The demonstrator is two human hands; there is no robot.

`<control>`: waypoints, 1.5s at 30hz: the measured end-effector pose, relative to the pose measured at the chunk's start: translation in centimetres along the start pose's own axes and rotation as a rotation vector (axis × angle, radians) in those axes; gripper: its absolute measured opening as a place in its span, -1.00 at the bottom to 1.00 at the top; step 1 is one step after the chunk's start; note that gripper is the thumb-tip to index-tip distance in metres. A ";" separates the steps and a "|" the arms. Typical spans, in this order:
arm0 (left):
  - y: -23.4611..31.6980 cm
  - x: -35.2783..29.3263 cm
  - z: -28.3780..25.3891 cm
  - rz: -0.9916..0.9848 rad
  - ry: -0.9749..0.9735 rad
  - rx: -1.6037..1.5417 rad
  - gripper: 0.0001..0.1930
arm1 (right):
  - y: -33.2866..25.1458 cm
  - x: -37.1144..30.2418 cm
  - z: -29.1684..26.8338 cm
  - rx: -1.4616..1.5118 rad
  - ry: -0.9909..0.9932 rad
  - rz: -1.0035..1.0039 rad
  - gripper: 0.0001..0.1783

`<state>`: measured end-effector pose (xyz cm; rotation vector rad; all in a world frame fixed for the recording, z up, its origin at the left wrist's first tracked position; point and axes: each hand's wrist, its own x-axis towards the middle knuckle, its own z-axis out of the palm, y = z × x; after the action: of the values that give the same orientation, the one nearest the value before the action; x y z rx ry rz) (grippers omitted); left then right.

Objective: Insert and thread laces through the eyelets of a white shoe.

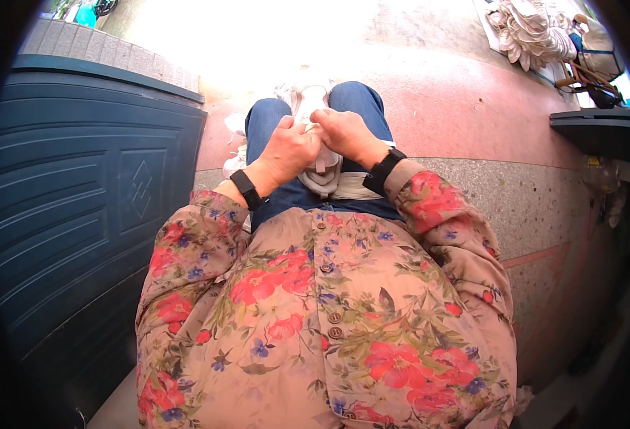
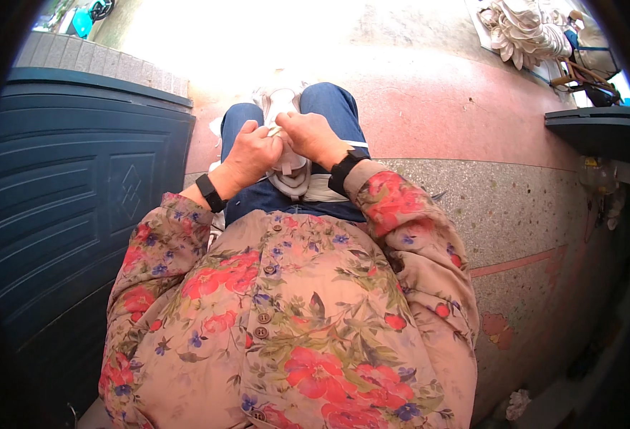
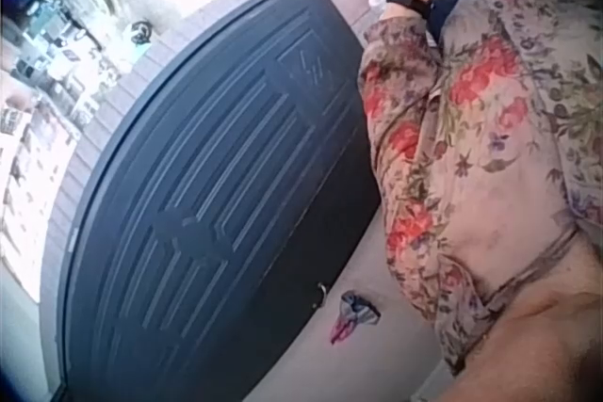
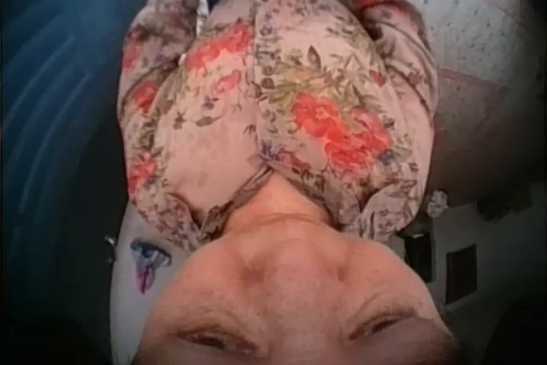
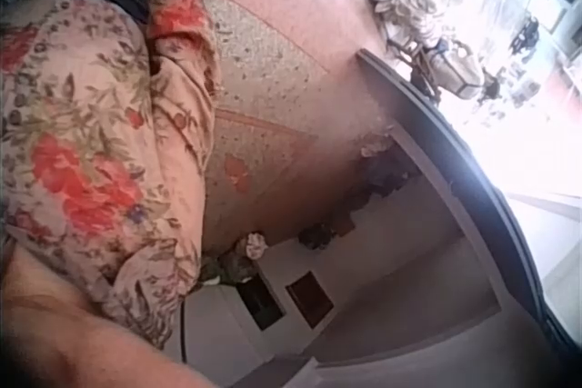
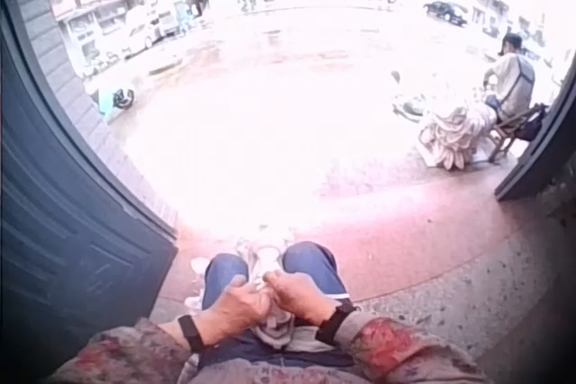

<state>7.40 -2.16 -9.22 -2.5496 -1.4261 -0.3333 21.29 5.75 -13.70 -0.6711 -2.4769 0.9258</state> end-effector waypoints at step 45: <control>-13.0 -8.6 -13.6 -1.017 0.526 -1.709 -0.77 | 1.8 -10.3 -10.0 -0.356 0.524 0.198 -0.90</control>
<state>-9.43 -6.24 2.08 -1.3997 -2.4895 -3.0770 35.31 5.99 -10.09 -1.1288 -2.1301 0.3031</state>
